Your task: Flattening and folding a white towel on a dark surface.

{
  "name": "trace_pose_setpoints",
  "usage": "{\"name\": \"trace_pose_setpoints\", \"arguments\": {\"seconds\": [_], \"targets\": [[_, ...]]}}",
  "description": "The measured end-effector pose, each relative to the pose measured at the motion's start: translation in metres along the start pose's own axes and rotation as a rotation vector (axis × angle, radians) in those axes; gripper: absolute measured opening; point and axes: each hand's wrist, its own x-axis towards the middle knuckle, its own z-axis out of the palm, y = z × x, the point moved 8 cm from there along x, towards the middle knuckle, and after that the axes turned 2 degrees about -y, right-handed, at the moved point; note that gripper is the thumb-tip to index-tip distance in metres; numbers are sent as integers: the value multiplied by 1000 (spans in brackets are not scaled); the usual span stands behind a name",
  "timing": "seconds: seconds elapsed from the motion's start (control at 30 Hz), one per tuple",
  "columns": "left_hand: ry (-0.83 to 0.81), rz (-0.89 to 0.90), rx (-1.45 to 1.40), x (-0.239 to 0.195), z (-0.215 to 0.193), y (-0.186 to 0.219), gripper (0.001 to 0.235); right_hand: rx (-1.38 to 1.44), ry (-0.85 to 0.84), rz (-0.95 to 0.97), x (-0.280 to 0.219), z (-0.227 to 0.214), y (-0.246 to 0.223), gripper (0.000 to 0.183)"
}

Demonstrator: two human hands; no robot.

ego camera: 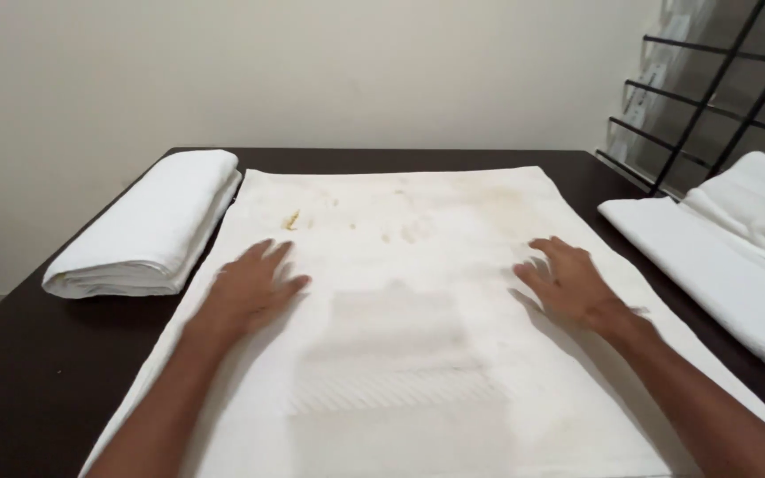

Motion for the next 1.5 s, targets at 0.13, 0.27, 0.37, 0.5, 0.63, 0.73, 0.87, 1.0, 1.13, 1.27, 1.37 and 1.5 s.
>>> {"name": "trace_pose_setpoints", "arguments": {"seconds": [0.13, 0.27, 0.37, 0.5, 0.63, 0.73, 0.87, 1.0, 1.13, 1.27, 1.37, 1.5], "targets": [[-126, -111, 77, 3, -5, 38, 87, -4, -51, -25, 32, 6, -43, 76], [-243, -224, 114, 19, -25, 46, 89, -324, -411, 314, 51, 17, -32, 67], [-205, -227, 143, 54, -9, 31, 85, -303, -374, 338, 81, 37, 4, 66], [66, -32, 108, 114, 7, 28, 80, -235, -181, 141, 123, 61, 31, 72], [-85, -84, 55, 135, 15, 32, 81, -199, -312, 129, 130, 99, 39, 90], [-182, -237, 8, 148, 38, -4, 80, -272, -421, 208, 126, 116, 47, 87], [15, -323, 38, 157, 39, -37, 73, -207, -380, 200, 117, 104, 40, 87], [113, -228, 79, 168, 18, -25, 49, -219, -364, 197, 120, 100, 35, 86], [146, -100, 139, 175, 36, -17, 36, -196, -383, 236, 112, 100, 28, 87], [185, -88, 215, 155, 18, 14, 40, -89, -149, 170, 104, 57, -4, 60], [76, -134, 149, 133, 8, 28, 52, -65, -5, 86, 96, 40, -18, 34], [-47, -150, 3, 104, 27, 22, 74, 7, -76, 175, 82, 28, -29, 30]]}}
